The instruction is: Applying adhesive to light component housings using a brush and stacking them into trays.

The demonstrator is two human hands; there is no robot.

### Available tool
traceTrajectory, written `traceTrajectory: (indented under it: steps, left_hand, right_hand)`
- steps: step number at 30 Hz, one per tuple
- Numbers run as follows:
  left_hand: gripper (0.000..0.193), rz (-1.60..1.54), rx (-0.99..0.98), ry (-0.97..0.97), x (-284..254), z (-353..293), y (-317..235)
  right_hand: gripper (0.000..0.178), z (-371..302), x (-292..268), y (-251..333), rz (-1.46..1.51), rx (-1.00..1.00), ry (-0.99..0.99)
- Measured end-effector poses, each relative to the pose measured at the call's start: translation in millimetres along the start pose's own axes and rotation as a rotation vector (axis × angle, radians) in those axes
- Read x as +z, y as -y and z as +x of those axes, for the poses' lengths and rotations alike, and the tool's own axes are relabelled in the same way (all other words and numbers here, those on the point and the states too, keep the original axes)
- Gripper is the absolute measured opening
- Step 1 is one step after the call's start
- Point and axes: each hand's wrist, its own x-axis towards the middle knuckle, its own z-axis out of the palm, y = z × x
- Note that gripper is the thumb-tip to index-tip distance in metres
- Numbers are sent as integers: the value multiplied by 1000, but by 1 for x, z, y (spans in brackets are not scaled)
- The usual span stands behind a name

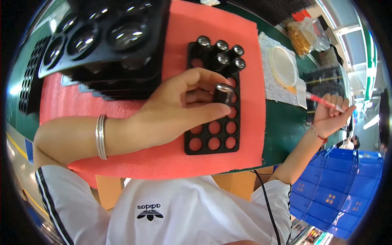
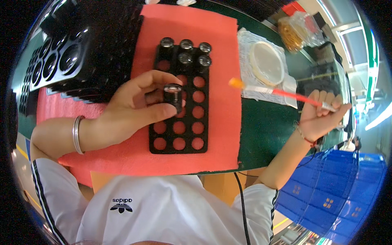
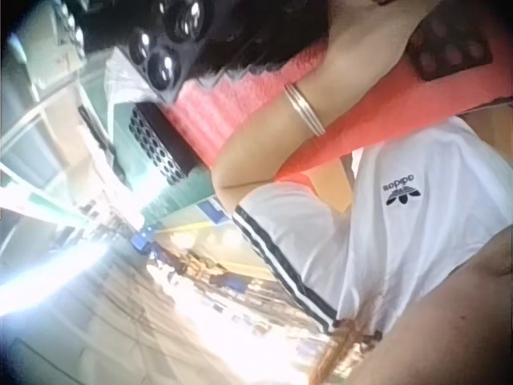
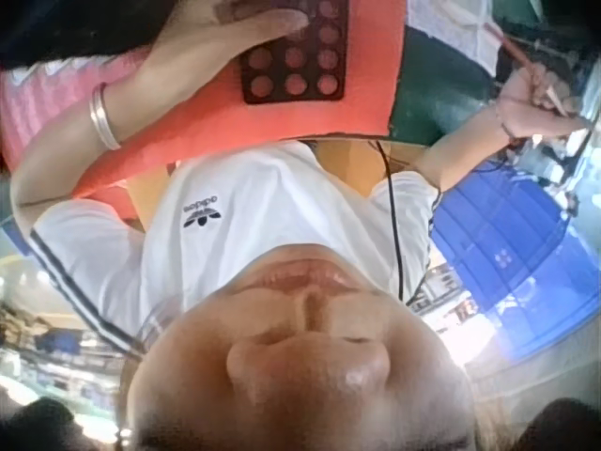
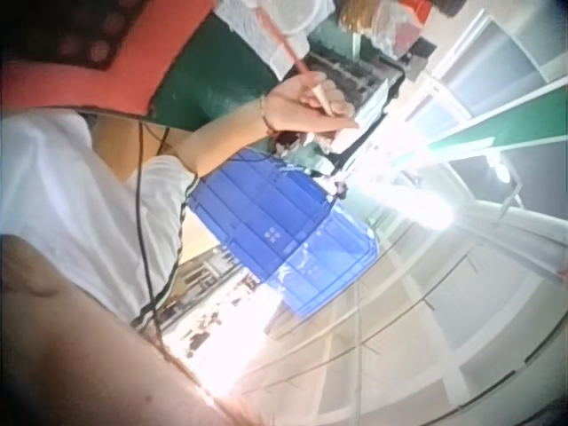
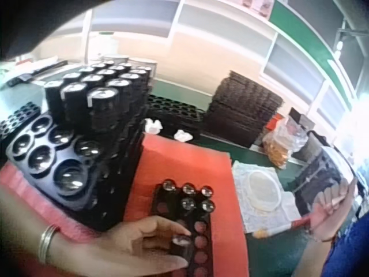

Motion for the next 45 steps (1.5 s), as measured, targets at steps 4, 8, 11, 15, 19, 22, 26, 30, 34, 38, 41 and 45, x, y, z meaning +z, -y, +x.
traceTrajectory:
  steps: [4, 8, 11, 15, 19, 22, 26, 30, 34, 38, 41, 45]
  left_hand:
    - [43, 27, 55, 36, -3, -1, 2]
    - [40, 12, 47, 35, -4, -2, 1]
    - [38, 42, 61, 15, -4, 0, 5]
    - [38, 34, 94, 10, -4, 2, 8]
    - [38, 48, 141, -33, -5, 1, 14]
    - [37, 46, 144, -11, -4, 3, 13]
    - [35, 9, 117, 18, -4, 3, 14]
    - [34, 18, 127, 47, -3, 3, 13]
    - [37, 29, 72, 87, -5, 3, 10]
    - [36, 24, 82, 103, -6, 3, 10]
    - [37, 47, 49, 101, -2, 0, 6]
    - [35, 144, 128, 233, 8, -14, 4]
  right_hand:
    - [40, -11, 20, -13, -11, 55, 98]
    - [41, -14, 19, -15, -48, 69, 161]
    - [41, -15, 21, -16, -77, 74, 199]
    - [42, -18, 23, -17, -150, 63, 191]
    - [42, -15, 20, -25, -239, 59, 239]
    - [42, -17, 22, -17, -300, 30, 229]
    - [41, -15, 20, -16, -344, 10, 232]
    - [40, -15, 19, -16, -362, -2, 203]
    - [39, -15, 18, -14, -353, -16, 155]
    - [37, -7, 9, -9, -168, -25, 46]
    - [35, -2, 6, -8, -83, -4, -3]
    - [33, 2, 1, -10, -31, 48, -26]
